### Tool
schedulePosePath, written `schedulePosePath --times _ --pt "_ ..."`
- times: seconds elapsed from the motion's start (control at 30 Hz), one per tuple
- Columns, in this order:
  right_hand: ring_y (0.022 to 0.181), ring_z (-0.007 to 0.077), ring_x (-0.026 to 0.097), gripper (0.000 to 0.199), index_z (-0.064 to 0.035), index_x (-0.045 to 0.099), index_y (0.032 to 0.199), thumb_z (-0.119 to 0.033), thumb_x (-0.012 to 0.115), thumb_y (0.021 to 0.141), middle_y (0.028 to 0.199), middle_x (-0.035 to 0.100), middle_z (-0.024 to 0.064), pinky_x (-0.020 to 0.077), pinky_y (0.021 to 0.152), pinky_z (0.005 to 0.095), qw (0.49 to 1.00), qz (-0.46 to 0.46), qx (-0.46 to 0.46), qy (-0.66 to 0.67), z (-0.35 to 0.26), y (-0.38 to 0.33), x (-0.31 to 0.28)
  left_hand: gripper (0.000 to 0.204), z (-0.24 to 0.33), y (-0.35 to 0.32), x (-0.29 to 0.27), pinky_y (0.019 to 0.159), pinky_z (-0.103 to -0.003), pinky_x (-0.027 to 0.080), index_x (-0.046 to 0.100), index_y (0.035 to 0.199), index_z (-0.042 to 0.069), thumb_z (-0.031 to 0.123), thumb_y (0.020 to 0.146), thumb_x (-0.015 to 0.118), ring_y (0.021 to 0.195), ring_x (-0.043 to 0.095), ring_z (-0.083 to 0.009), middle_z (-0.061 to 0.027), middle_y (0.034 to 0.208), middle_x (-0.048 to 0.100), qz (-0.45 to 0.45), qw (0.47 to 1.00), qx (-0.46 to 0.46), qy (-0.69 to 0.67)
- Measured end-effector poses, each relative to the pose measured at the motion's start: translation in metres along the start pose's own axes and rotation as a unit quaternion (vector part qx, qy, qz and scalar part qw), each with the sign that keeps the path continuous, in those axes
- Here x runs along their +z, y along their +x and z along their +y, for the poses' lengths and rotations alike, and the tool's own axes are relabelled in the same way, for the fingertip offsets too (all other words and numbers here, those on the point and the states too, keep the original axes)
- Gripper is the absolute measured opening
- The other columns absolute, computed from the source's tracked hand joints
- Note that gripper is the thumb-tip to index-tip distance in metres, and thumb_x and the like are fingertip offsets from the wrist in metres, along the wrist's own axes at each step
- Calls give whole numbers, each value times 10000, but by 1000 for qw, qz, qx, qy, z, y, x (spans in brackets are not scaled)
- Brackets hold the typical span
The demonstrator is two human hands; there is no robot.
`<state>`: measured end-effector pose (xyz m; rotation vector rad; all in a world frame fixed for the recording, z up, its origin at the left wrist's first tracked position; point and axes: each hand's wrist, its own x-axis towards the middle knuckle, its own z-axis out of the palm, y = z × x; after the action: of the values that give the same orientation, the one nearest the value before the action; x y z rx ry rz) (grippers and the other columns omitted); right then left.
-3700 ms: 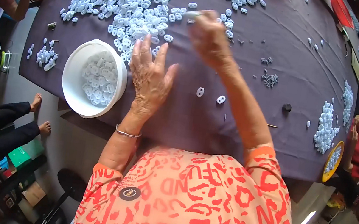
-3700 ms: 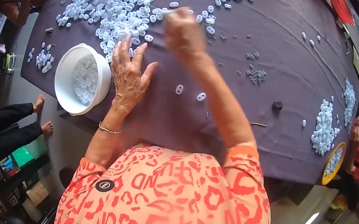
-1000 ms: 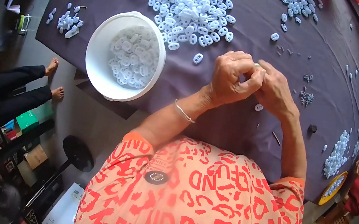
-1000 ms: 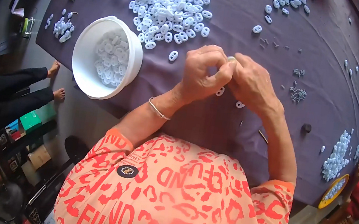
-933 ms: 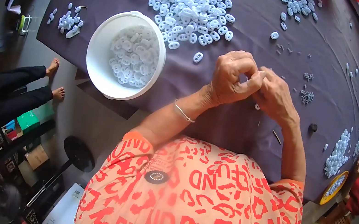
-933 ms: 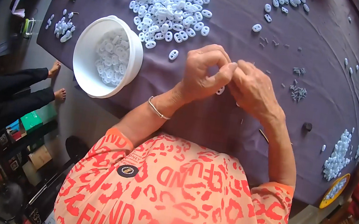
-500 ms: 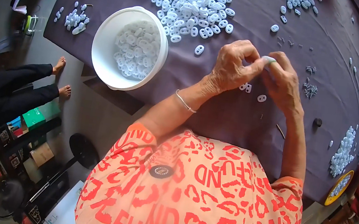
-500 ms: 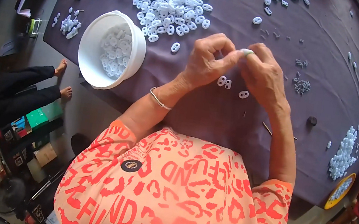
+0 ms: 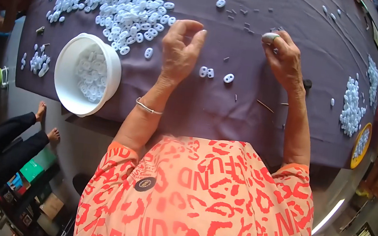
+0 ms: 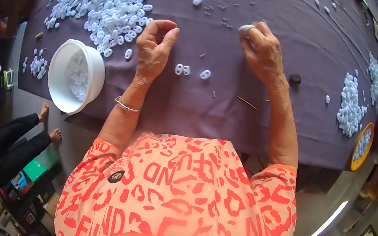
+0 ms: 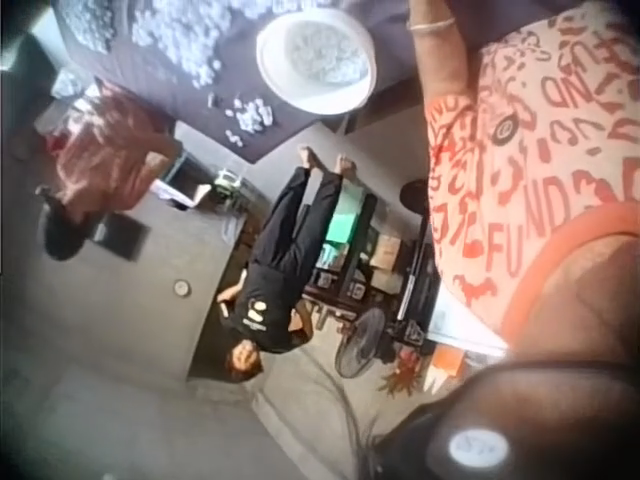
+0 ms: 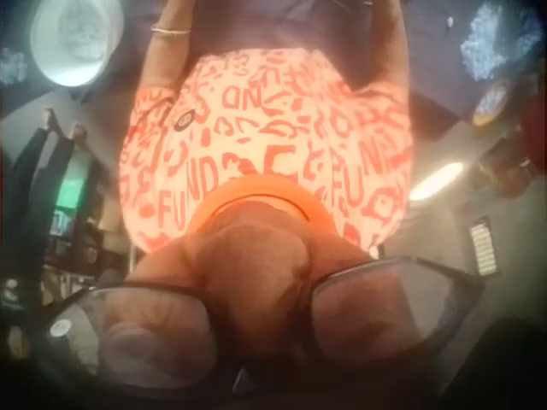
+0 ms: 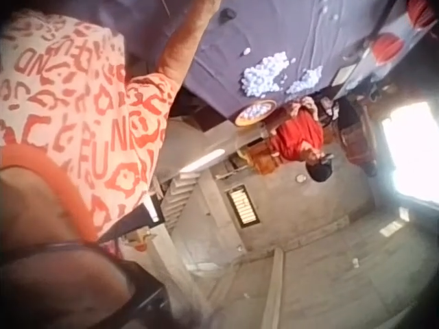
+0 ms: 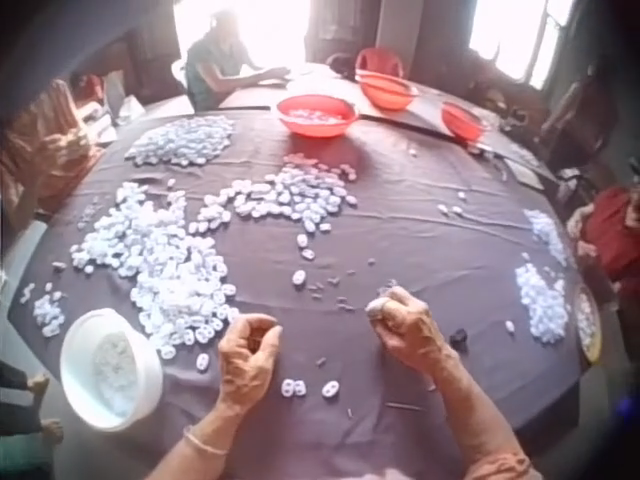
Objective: The person assembles plastic cord lock toggles by inserting springs and fitting the plastic components together by hand.
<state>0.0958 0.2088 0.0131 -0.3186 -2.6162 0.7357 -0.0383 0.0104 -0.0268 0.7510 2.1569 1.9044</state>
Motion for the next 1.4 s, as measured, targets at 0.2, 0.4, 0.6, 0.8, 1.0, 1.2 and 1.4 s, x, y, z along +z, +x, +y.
schedulePosePath --times 0.2,0.4,0.6,0.8,1.0,1.2,1.4 --pt "739 174 612 122 -24 624 903 -18 628 781 874 583 54 493 647 274 999 25 40 20 10 12 4 123 -2 -1 1 630 -243 473 605 892 13 56 785 648 693 576 -107 -49 822 603 -4 1000 -17 -11" --pt "792 183 613 174 -25 630 945 -106 630 791 926 572 75 492 680 289 999 34 34 -21 22 49 18 119 5 -3 0 619 -261 469 595 867 18 36 764 652 693 576 -137 -57 809 589 -14 999 20 37" --pt "792 245 598 154 -17 618 908 -91 624 773 893 552 113 482 699 327 998 -47 2 28 15 79 38 161 19 -8 6 619 -335 452 574 825 42 35 703 679 695 570 -249 -98 792 574 -66 983 140 103" --pt "801 295 585 106 -21 585 818 -69 653 752 876 548 126 480 697 360 991 -121 -62 12 -6 34 25 215 28 -18 9 650 -347 450 573 797 54 46 645 726 715 585 -254 -78 801 605 -146 953 210 163" --pt "885 272 579 152 -36 611 890 -69 664 752 958 574 118 473 725 350 991 -87 -75 69 5 77 11 178 33 -23 8 566 -302 448 578 748 54 26 645 721 653 571 -222 -78 762 606 -188 967 172 21" --pt "1062 286 528 389 -88 629 1078 -355 623 795 1095 581 155 408 901 358 987 116 75 -85 98 178 35 154 31 -12 5 562 -297 445 576 719 47 7 655 711 649 567 -208 -68 727 603 -117 978 168 27" --pt "1229 338 361 578 -269 547 1223 -620 513 766 1324 406 186 275 996 515 980 66 121 -147 97 240 78 155 26 -8 5 563 -295 445 577 717 47 1 654 710 655 563 -207 -69 737 602 -102 985 132 39"
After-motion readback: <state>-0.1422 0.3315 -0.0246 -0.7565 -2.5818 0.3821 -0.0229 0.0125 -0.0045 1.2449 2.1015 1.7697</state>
